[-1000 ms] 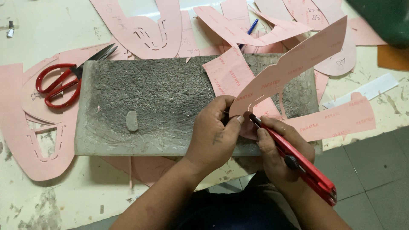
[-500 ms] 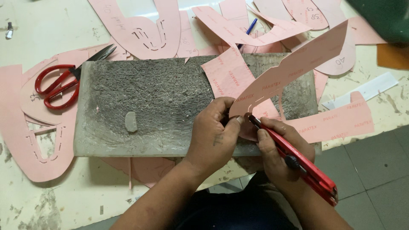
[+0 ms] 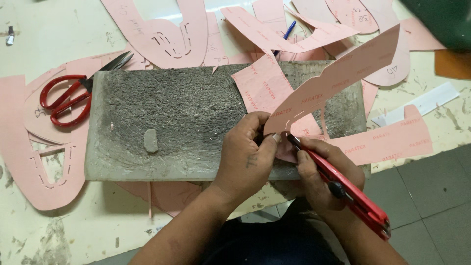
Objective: The person uses a utility knife to cut pink foam pieces on a cutting board. They follow pre-drawn outlines, trim edges, and remove small cutouts to shape the material.
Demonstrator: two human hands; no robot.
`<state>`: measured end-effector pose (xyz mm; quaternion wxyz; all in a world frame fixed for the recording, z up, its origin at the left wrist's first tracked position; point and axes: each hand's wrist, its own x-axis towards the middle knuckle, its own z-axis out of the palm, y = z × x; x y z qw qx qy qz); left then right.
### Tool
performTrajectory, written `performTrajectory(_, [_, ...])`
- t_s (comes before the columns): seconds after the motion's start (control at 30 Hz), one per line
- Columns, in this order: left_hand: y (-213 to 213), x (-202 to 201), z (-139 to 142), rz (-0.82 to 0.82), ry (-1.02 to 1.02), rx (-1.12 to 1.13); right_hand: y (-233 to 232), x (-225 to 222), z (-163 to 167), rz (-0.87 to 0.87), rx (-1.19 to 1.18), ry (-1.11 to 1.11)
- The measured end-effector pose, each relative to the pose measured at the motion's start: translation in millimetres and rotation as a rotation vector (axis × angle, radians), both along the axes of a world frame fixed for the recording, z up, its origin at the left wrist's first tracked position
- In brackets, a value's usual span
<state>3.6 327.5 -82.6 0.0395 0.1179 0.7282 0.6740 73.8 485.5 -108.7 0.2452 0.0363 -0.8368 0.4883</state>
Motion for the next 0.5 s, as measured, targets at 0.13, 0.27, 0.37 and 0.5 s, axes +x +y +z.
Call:
performTrajectory(0.13, [-0.9,-0.8,-0.5,-0.008,0.013,0.016,1.8,0.2,2.7,0.044,-0.060,-0.009])
performTrajectory(0.27, [-2.9,-0.8,-0.6,-0.036,-0.001,0.012,5.4,-1.1,7.7,0.016,-0.117,-0.159])
performTrajectory(0.37, [-2.8,-0.9,-0.3,-0.018,0.007,0.010,6.5,-2.2,10.4,0.008,-0.129,-0.211])
performTrajectory(0.5, [-2.5,-1.3,-0.2,-0.015,-0.005,0.010,7.8,-1.6,12.7,0.040,-0.159,-0.222])
